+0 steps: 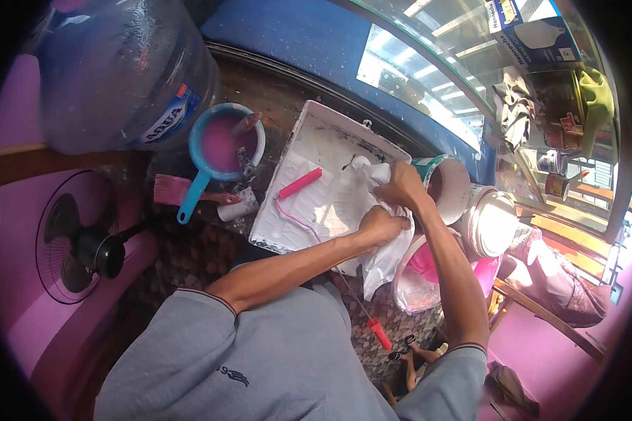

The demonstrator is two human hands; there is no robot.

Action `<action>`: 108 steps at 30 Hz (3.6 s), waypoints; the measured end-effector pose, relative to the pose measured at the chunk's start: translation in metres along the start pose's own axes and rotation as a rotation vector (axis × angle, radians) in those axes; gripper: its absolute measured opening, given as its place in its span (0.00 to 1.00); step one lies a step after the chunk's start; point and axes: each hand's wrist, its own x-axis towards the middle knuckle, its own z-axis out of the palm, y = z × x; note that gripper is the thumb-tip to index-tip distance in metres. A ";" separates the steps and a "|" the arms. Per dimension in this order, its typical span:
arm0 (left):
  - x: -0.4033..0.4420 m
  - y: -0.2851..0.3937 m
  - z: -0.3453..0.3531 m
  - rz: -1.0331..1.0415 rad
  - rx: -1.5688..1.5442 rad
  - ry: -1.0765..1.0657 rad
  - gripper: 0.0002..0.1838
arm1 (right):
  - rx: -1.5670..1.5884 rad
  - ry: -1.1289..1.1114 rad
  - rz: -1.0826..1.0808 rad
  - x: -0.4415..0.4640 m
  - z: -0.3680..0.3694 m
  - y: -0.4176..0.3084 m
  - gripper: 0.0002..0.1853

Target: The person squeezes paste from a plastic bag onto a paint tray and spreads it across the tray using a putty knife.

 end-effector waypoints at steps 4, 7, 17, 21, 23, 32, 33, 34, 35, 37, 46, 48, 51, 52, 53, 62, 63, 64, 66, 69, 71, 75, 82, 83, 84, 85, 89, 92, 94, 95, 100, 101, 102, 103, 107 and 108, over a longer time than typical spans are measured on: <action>0.012 -0.010 0.000 0.012 0.055 0.040 0.25 | 0.092 -0.002 -0.058 0.000 0.001 -0.003 0.19; 0.012 -0.005 -0.004 -0.054 0.081 0.016 0.25 | 0.191 0.081 -0.127 -0.004 0.006 -0.009 0.16; 0.001 0.007 -0.025 -0.068 -0.096 0.053 0.25 | 0.217 0.092 -0.172 0.017 0.011 -0.021 0.18; 0.005 0.006 -0.033 0.004 -0.174 0.103 0.23 | 0.263 0.055 -0.203 0.022 0.004 -0.036 0.18; 0.004 0.007 -0.037 0.034 -0.235 0.107 0.22 | 0.258 0.033 -0.201 0.024 0.000 -0.044 0.18; -0.004 0.018 -0.058 0.054 -0.262 0.064 0.21 | 0.135 0.178 -0.227 0.036 -0.005 -0.067 0.25; -0.005 0.018 -0.058 0.089 -0.260 0.051 0.21 | 0.074 0.191 -0.251 0.035 -0.006 -0.067 0.30; -0.006 0.019 -0.057 0.124 -0.259 0.037 0.22 | 0.013 0.205 -0.275 0.034 -0.007 -0.067 0.35; -0.004 0.019 -0.055 0.127 -0.260 0.036 0.22 | 0.010 0.207 -0.274 0.035 -0.010 -0.068 0.35; -0.008 0.027 -0.052 0.139 -0.019 -0.010 0.22 | -0.218 0.072 -0.137 0.034 -0.018 -0.079 0.40; -0.010 0.018 -0.038 0.138 0.013 0.080 0.23 | -0.446 -0.087 -0.087 0.028 -0.019 -0.082 0.28; -0.007 0.013 -0.037 0.113 -0.051 0.135 0.22 | -0.401 -0.033 -0.135 0.030 -0.017 -0.076 0.25; -0.008 0.015 -0.041 0.098 -0.050 0.154 0.21 | -0.361 -0.034 -0.273 0.042 -0.013 -0.063 0.21; -0.011 0.017 -0.045 0.100 -0.049 0.159 0.21 | -0.360 -0.032 -0.278 0.044 -0.013 -0.062 0.21; -0.013 0.020 -0.049 0.041 -0.053 0.089 0.22 | -0.349 -0.038 -0.295 0.045 -0.012 -0.060 0.19; -0.003 0.013 -0.050 0.107 -0.183 0.168 0.23 | -0.279 0.105 -0.428 0.048 -0.004 -0.059 0.16; -0.008 0.017 -0.054 0.114 -0.180 0.170 0.23 | -0.271 0.101 -0.395 0.048 -0.005 -0.063 0.16; -0.012 0.020 -0.056 0.113 -0.203 0.157 0.23 | -0.263 0.094 -0.362 0.049 -0.006 -0.065 0.17; -0.013 0.023 -0.058 0.112 -0.228 0.147 0.24 | -0.287 0.099 -0.366 0.054 -0.008 -0.066 0.17; -0.014 0.023 -0.060 0.119 -0.296 0.223 0.24 | -0.324 0.099 -0.410 0.059 -0.007 -0.066 0.19; -0.020 0.030 -0.068 0.067 -0.227 0.136 0.21 | -0.308 0.099 -0.424 0.062 -0.005 -0.064 0.19; -0.017 0.026 -0.071 0.047 -0.336 0.081 0.20 | -0.295 0.179 -0.448 0.069 0.003 -0.060 0.19; 0.022 0.006 -0.049 0.134 -0.617 0.044 0.20 | -0.259 0.264 -0.368 0.059 0.002 -0.068 0.19; 0.029 0.002 -0.048 0.131 -0.614 0.042 0.20 | -0.272 0.260 -0.327 0.059 0.002 -0.066 0.20; 0.028 0.003 -0.052 0.058 -0.556 -0.040 0.19 | -0.269 0.260 -0.323 0.057 0.002 -0.064 0.20; 0.027 0.003 -0.053 -0.015 -0.498 -0.122 0.19 | -0.252 0.261 -0.278 0.055 0.001 -0.061 0.21; 0.021 0.002 -0.039 0.105 -0.512 -0.117 0.22 | -0.209 0.241 -0.158 0.049 -0.002 -0.045 0.23; 0.037 -0.008 -0.024 0.057 -0.521 -0.156 0.23 | -0.189 0.155 -0.065 0.040 -0.009 -0.040 0.22; 0.040 -0.009 -0.017 0.006 -0.598 -0.244 0.21 | -0.174 0.136 -0.044 0.037 -0.009 -0.029 0.22; 0.040 -0.010 -0.013 0.003 -0.591 -0.248 0.21 | -0.164 0.115 -0.029 0.036 -0.009 -0.022 0.21; 0.038 -0.015 0.010 0.002 -0.699 -0.329 0.19 | -0.063 0.126 0.028 0.025 -0.009 0.004 0.21; 0.042 -0.019 0.016 0.000 -0.693 -0.332 0.19 | 0.006 0.122 0.076 0.022 -0.010 0.007 0.21; 0.046 -0.023 0.021 -0.001 -0.675 -0.309 0.19 | 0.009 0.124 0.081 0.017 -0.012 0.007 0.21; 0.045 -0.023 0.024 -0.001 -0.657 -0.285 0.19 | 0.078 0.114 0.095 0.008 -0.016 0.003 0.22; 0.020 -0.015 0.026 -0.003 -0.532 -0.188 0.19 | 0.218 0.078 0.143 -0.024 -0.025 -0.003 0.31; 0.017 -0.015 0.026 0.047 -0.427 -0.121 0.20 | 0.217 0.079 0.147 -0.032 -0.027 -0.004 0.31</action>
